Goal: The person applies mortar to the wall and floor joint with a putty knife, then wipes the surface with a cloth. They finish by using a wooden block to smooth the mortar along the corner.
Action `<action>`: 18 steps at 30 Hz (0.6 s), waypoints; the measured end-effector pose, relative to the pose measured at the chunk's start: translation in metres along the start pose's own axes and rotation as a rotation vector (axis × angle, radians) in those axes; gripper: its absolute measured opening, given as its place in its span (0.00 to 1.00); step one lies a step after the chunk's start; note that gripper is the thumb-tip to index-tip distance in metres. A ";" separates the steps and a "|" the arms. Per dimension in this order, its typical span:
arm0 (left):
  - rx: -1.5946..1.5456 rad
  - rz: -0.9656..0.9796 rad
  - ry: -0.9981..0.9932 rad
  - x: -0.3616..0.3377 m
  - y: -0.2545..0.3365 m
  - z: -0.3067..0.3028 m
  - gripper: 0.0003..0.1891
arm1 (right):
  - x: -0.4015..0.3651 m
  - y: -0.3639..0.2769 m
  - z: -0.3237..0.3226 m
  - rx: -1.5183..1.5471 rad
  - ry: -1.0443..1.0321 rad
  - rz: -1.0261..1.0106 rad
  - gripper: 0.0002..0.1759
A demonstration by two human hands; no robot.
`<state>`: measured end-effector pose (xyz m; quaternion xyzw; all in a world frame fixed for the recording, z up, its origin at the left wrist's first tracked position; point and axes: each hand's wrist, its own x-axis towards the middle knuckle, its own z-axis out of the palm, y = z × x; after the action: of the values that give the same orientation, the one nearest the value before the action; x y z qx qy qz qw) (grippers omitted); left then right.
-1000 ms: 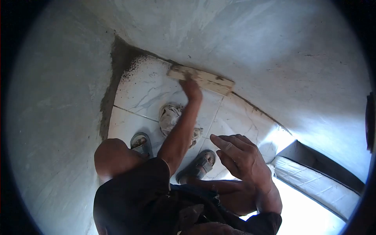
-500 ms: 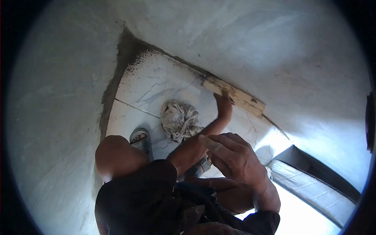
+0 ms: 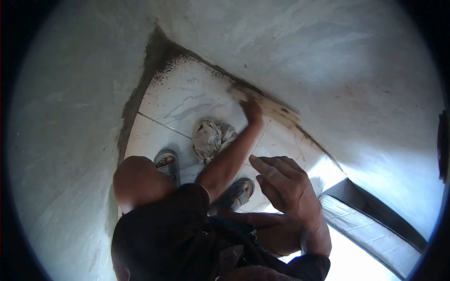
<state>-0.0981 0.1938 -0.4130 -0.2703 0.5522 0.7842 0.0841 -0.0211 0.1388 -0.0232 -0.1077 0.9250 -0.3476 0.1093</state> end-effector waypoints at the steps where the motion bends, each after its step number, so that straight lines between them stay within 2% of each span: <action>1: -0.148 -0.033 -0.028 0.009 0.016 -0.009 0.22 | -0.007 0.003 -0.001 -0.005 0.006 0.027 0.23; 2: -0.151 -0.036 -0.037 -0.011 0.042 0.000 0.22 | -0.012 0.006 -0.002 -0.011 0.016 0.050 0.27; 3: -0.201 -0.079 -0.030 -0.029 0.059 0.004 0.24 | -0.011 0.000 -0.004 -0.006 0.047 0.065 0.20; 4: -0.253 -0.123 -0.013 -0.043 0.065 0.006 0.26 | -0.010 0.000 -0.003 -0.008 0.051 0.069 0.20; 5: -0.105 -0.119 -0.034 -0.055 0.019 0.012 0.28 | -0.008 -0.002 -0.001 0.017 0.038 0.040 0.21; 7: -0.047 -0.141 -0.019 -0.076 -0.014 0.042 0.33 | -0.001 -0.001 -0.001 0.032 0.031 -0.007 0.21; 8: -0.462 -0.185 -0.043 -0.102 0.045 0.042 0.34 | 0.000 0.000 -0.001 0.032 0.021 0.004 0.21; 10: -0.007 -0.137 0.132 -0.048 0.033 0.022 0.30 | -0.004 0.000 -0.002 0.042 0.000 0.025 0.21; 11: -0.005 -0.135 0.138 -0.018 0.049 0.006 0.30 | -0.008 0.000 -0.004 0.036 0.012 0.055 0.21; 13: -0.328 -0.045 0.039 0.046 0.102 -0.032 0.24 | -0.015 0.005 -0.004 0.032 0.047 0.062 0.21; 14: -0.484 -0.010 -0.014 0.054 0.114 -0.042 0.21 | -0.017 0.005 -0.004 0.041 0.048 0.066 0.21; 17: -0.373 -0.067 -0.011 0.046 0.094 -0.037 0.21 | -0.011 0.001 -0.002 0.025 0.032 0.046 0.21; 18: -0.194 -0.173 0.013 0.030 0.094 -0.035 0.22 | -0.006 0.001 0.000 0.025 0.012 0.010 0.21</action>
<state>-0.1522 0.1213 -0.3600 -0.3288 0.4488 0.8220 0.1214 -0.0158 0.1410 -0.0234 -0.0999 0.9218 -0.3591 0.1069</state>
